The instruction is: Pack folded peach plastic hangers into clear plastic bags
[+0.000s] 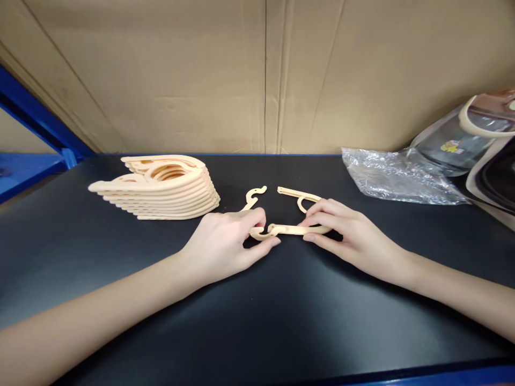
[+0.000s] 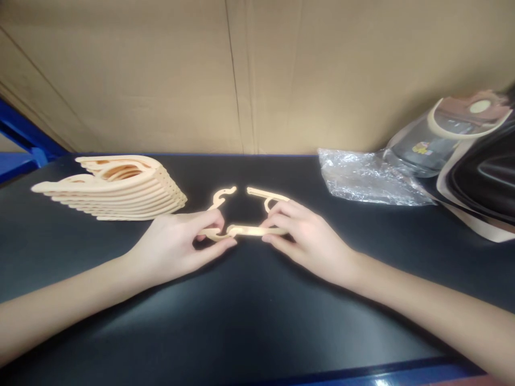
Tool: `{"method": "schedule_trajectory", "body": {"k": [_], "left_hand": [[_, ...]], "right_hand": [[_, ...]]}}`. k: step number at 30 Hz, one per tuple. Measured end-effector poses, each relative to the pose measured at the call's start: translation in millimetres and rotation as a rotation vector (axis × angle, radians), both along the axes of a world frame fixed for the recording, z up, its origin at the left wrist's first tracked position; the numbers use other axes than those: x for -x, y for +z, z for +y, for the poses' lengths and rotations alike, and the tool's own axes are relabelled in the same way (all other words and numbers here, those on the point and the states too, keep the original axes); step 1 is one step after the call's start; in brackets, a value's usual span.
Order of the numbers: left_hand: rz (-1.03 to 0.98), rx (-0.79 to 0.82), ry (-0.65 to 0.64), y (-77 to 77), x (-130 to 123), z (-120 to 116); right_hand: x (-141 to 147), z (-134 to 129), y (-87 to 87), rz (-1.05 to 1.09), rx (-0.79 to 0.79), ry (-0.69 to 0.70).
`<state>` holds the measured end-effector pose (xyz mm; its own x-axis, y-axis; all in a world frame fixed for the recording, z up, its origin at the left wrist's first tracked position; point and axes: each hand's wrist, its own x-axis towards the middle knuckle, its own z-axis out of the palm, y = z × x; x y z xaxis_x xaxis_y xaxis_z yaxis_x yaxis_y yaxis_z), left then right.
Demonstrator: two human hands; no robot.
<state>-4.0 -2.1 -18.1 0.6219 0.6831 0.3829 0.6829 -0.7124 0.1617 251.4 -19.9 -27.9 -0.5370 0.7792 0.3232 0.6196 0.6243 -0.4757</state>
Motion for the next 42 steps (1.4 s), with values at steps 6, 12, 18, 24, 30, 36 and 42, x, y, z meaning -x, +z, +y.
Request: {"method": "schedule_trajectory", "body": {"k": [6,12,18,24,30,36,42], "left_hand": [[0.049,-0.153,-0.115,-2.6,1.2,3.3],[0.065,-0.304,-0.119,-0.7,-1.3,4.7],[0.079,-0.321,-0.123,4.7,-2.5,2.2],[0.065,-0.242,-0.119,2.6,-1.3,3.9],[0.042,-0.14,-0.058,0.8,-1.3,3.6],[-0.023,-0.021,0.03,-2.1,0.6,-0.1],[0.008,-0.067,0.009,-0.1,-1.1,-3.0]], "right_hand": [[-0.6,1.3,3.0,0.032,0.106,0.012],[-1.2,3.1,5.3,0.093,0.287,0.006],[-2.6,3.5,5.0,0.126,0.383,0.01],[-5.1,5.8,4.0,0.163,0.422,0.015],[-4.6,6.1,6.0,0.187,0.418,0.037],[-4.4,4.7,6.0,0.192,0.416,0.035],[-4.9,5.6,5.7,0.177,0.405,0.058]]}}
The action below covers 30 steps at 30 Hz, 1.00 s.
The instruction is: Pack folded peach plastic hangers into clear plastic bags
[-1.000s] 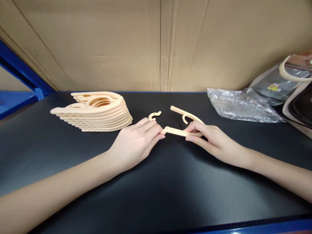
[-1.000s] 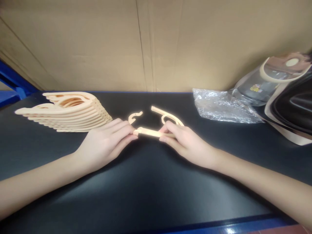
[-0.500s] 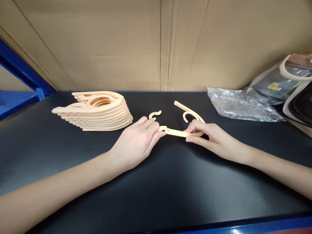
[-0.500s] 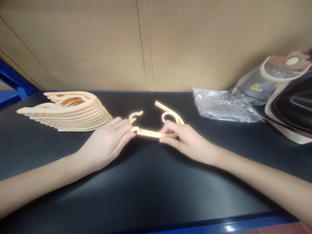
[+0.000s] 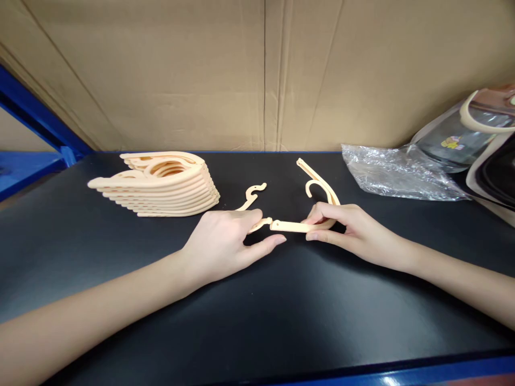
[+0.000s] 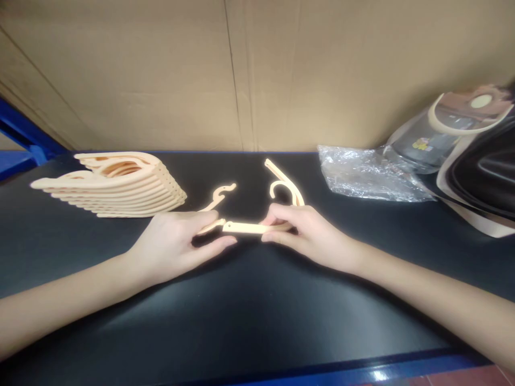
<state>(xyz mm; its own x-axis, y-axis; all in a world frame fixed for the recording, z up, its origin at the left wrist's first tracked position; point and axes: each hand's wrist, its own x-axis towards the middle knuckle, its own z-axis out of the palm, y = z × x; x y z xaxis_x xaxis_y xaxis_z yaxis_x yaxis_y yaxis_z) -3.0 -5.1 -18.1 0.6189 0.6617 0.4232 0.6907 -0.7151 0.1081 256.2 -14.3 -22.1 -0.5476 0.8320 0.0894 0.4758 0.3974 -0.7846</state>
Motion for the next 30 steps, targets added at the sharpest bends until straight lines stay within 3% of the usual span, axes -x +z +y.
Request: {"method": "schedule_trajectory", "body": {"k": [14,24,30], "left_hand": [[0.01,0.013,-0.082,1.1,-0.1,0.1],[0.061,0.063,-0.171,-4.5,2.5,3.4],[0.176,-0.088,-0.178,-2.1,3.5,3.4]], "right_hand": [[-0.7,-0.6,-1.9,-0.017,-0.079,0.054],[-0.4,-1.8,-2.2,-0.149,-0.298,0.081],[0.2,-2.8,-1.4,-0.166,-0.305,0.089]]}}
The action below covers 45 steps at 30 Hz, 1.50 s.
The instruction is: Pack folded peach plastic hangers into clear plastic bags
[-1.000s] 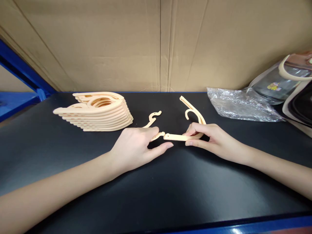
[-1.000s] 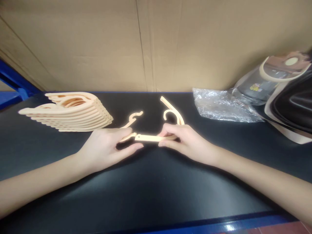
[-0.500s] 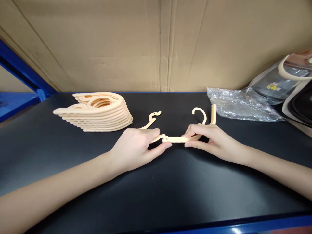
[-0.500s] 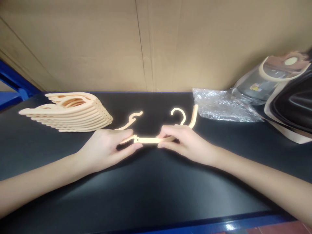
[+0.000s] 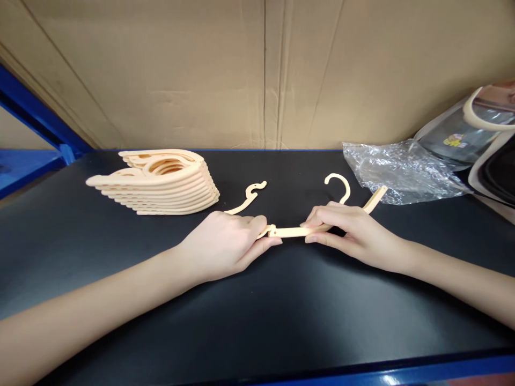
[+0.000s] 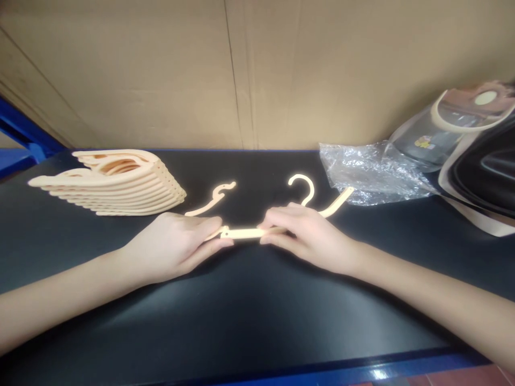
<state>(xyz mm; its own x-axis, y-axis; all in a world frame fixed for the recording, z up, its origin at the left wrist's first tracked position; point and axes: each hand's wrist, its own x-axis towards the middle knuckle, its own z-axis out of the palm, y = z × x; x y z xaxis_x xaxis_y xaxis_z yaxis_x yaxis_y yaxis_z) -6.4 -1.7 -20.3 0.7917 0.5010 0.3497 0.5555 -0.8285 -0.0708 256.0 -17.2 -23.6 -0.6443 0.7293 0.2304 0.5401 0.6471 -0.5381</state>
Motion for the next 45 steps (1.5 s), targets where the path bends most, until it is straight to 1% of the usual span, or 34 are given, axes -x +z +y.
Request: {"method": "schedule_trajectory", "body": {"k": [4,12,16,22,26,33,37,40,42,45], "left_hand": [[0.107,-0.132,-0.005,4.9,0.5,0.0],[0.132,-0.351,-0.055,10.5,1.3,-3.3],[0.138,-0.404,-0.062,11.6,1.6,-4.2],[0.125,-0.381,-0.086,9.3,0.1,-2.2],[0.129,-0.408,-0.097,9.9,0.1,-3.6],[0.105,-0.449,-0.126,8.5,-0.1,-3.1],[0.005,-0.381,-0.214,7.8,-0.4,-4.5],[-0.011,-0.316,-0.277,11.0,-1.7,-7.8],[0.0,-0.266,-0.332,14.0,-2.3,-9.2],[-0.005,-0.195,-0.395,17.5,-2.2,-9.3]], "right_hand": [[0.6,-0.5,0.1,-0.003,0.023,-0.005],[1.2,-2.5,2.9,0.027,0.046,0.022],[0.7,-3.3,3.3,0.026,0.056,0.012],[1.2,-3.7,2.5,0.012,0.046,-0.013],[1.2,-3.3,2.1,0.016,0.046,-0.004],[1.4,-3.6,3.2,0.049,0.111,0.018],[2.0,-2.0,4.1,0.064,0.039,0.097],[1.6,0.2,4.9,0.072,-0.021,0.134],[1.1,1.4,5.1,0.079,-0.08,0.119],[0.3,2.4,4.3,0.079,-0.142,0.058]]}}
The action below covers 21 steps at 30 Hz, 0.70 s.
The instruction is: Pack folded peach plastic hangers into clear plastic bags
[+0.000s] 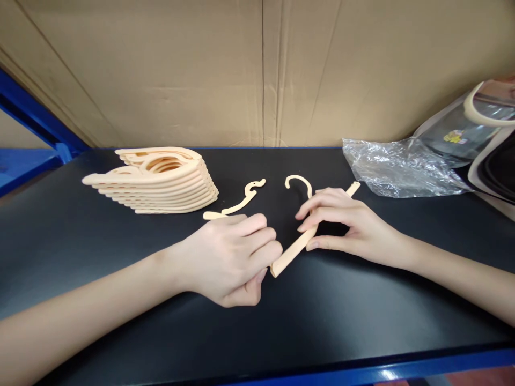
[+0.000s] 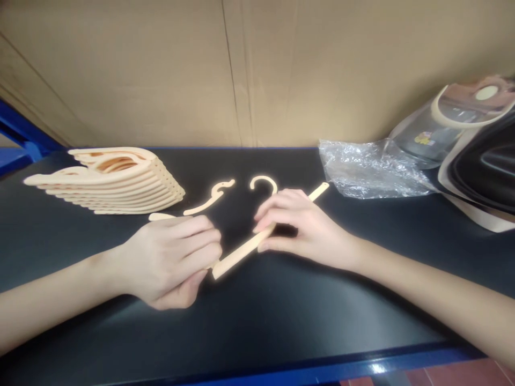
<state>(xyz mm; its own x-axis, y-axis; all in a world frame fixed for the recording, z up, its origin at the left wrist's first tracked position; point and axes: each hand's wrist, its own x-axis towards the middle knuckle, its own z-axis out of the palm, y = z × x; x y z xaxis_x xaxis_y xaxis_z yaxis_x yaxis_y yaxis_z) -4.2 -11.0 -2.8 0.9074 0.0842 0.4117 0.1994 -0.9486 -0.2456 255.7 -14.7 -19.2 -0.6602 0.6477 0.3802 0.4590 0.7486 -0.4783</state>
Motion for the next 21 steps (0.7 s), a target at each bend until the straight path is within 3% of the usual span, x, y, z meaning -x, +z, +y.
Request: {"method": "schedule_trajectory", "body": {"k": [8,12,21], "left_hand": [[0.076,0.122,-0.032,-1.3,2.6,2.5],[0.081,0.249,0.046,-5.1,3.4,5.3],[-0.031,0.545,0.029,-8.0,4.4,9.2]], "right_hand": [[-4.4,5.8,-8.6,0.002,0.075,-0.175],[-4.8,7.2,-10.4,0.004,0.112,-0.191],[-2.4,5.8,-7.7,0.04,0.115,-0.182]]}}
